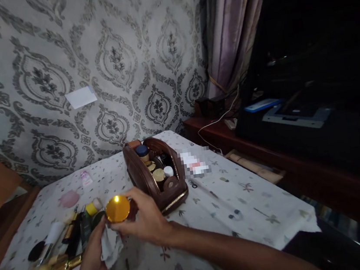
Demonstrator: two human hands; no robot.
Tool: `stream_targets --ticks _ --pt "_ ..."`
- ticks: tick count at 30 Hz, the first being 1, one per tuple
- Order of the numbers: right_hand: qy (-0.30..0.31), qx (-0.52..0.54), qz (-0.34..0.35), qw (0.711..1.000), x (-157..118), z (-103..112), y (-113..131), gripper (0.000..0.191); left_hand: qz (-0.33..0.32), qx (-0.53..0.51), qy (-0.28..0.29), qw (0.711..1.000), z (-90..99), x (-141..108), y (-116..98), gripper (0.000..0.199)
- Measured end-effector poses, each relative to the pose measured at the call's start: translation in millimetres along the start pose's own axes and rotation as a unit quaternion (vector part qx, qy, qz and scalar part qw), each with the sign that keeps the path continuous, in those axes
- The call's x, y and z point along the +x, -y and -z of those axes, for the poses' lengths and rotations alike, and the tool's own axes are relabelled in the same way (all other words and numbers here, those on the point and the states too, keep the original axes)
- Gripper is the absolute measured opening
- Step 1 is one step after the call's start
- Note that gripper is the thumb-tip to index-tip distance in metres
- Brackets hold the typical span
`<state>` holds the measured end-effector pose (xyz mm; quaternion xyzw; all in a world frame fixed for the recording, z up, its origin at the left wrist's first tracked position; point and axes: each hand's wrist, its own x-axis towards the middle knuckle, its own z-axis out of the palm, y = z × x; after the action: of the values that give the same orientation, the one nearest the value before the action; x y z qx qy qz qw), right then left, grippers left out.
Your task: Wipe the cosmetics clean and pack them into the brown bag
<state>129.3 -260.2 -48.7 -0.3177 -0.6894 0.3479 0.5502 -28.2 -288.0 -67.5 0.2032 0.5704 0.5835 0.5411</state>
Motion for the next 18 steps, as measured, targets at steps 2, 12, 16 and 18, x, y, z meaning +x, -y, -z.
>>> stream_targets --ticks 2,12,16,18 --pt "-0.044 0.029 0.001 0.999 17.1 23.2 17.0 0.048 0.016 -0.017 0.029 0.999 -0.4 -0.5 -0.9 0.014" --pt "0.0 -0.339 -0.014 0.94 128.7 136.7 27.3 0.045 0.02 0.039 0.126 0.991 -2.3 -5.7 5.4 0.037" --pt "0.106 -0.47 -0.034 0.875 145.4 134.1 7.9 0.045 0.021 0.064 0.143 0.987 -6.3 -7.2 9.0 0.043" --pt "0.14 -0.491 -0.035 0.859 149.9 128.0 0.0 0.044 0.026 0.062 0.146 0.987 -7.2 -6.6 10.8 0.044"
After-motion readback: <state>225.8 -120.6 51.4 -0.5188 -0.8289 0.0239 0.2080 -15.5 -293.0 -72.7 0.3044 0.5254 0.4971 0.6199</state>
